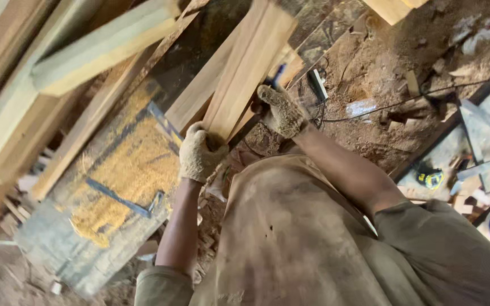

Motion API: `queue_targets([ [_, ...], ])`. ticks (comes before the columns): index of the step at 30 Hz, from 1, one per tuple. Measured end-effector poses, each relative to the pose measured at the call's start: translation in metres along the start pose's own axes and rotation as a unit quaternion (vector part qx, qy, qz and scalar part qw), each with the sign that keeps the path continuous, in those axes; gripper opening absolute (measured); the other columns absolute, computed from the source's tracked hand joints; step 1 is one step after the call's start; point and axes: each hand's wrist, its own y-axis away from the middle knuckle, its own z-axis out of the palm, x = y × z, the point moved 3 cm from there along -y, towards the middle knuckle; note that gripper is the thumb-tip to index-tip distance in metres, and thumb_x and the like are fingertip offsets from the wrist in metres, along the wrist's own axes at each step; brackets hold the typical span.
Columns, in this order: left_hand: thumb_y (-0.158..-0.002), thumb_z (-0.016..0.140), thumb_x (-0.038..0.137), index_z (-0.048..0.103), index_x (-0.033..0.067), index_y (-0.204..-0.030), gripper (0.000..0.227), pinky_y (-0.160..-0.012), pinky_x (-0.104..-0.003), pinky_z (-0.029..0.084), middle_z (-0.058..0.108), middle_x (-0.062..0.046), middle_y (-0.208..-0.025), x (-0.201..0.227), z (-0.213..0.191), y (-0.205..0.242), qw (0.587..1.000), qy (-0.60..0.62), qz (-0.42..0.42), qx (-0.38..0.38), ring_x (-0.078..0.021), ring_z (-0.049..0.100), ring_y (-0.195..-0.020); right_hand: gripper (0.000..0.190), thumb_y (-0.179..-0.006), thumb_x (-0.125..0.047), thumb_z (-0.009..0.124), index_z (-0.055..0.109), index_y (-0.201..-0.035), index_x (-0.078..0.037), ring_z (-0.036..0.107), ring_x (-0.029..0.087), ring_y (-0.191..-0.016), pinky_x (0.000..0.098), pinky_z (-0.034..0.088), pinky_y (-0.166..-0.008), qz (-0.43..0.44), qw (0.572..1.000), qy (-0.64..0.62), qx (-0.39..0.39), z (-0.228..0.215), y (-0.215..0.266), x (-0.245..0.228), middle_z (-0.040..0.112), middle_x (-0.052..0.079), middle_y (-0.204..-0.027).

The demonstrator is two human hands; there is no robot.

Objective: The person uses a try square and a blue pen to mark lines on several wooden planks. They repeatedly position the square on the wood, draw a line, and then move to the next plank or side to continue marking.

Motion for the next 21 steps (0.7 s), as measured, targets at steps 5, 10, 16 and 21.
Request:
queue_targets([
  [5, -0.066, 0.085, 0.025, 0.068, 0.0039, -0.072, 0.027, -0.080, -0.047, 0.056, 0.065, -0.017, -0.118, -0.016, 0.045, -0.026, 0.991, -0.123, -0.037, -0.045, -0.0366, 0.067, -0.091, 0.045, -0.093, -0.022, 0.075, 0.060, -0.131, -0.003, 0.068, 0.019, -0.075, 0.0280, 0.054, -0.058, -0.163, 0.971, -0.023, -0.175, -0.062, -0.019, 0.016, 0.068, 0.011, -0.095],
  [10, -0.062, 0.083, 0.026, 0.069, 0.0063, -0.067, 0.025, -0.078, -0.049, 0.055, 0.064, -0.016, -0.120, -0.027, 0.081, -0.043, 0.979, -0.172, -0.051, -0.095, -0.0373, 0.068, -0.088, 0.028, -0.104, -0.031, 0.071, 0.067, -0.098, -0.004, 0.061, 0.016, -0.062, 0.0313, 0.047, -0.056, -0.116, 0.804, 0.569, 0.127, -0.101, -0.042, 0.000, 0.066, 0.006, -0.073],
  [16, -0.068, 0.082, 0.026, 0.069, 0.0080, -0.072, 0.022, -0.085, -0.049, 0.055, 0.063, -0.014, -0.127, -0.026, 0.101, -0.055, 0.975, -0.169, -0.095, -0.111, -0.0356, 0.068, -0.099, 0.027, -0.099, -0.032, 0.071, 0.072, -0.096, -0.005, 0.060, 0.011, -0.061, 0.0284, 0.049, -0.055, -0.073, 0.882, 0.466, 0.021, -0.096, -0.026, -0.021, 0.071, 0.001, -0.075],
  [21, -0.072, 0.091, 0.047, 0.066, 0.0175, -0.074, 0.039, -0.113, -0.060, 0.041, 0.055, -0.022, -0.142, 0.017, 0.091, -0.060, 0.994, -0.055, 0.082, 0.051, -0.0390, 0.053, -0.133, 0.030, -0.097, -0.035, 0.069, 0.069, -0.112, -0.009, 0.054, 0.013, -0.052, 0.0286, 0.040, -0.044, 0.171, 0.942, 0.288, -0.040, -0.059, -0.001, 0.008, 0.067, 0.004, -0.079],
])
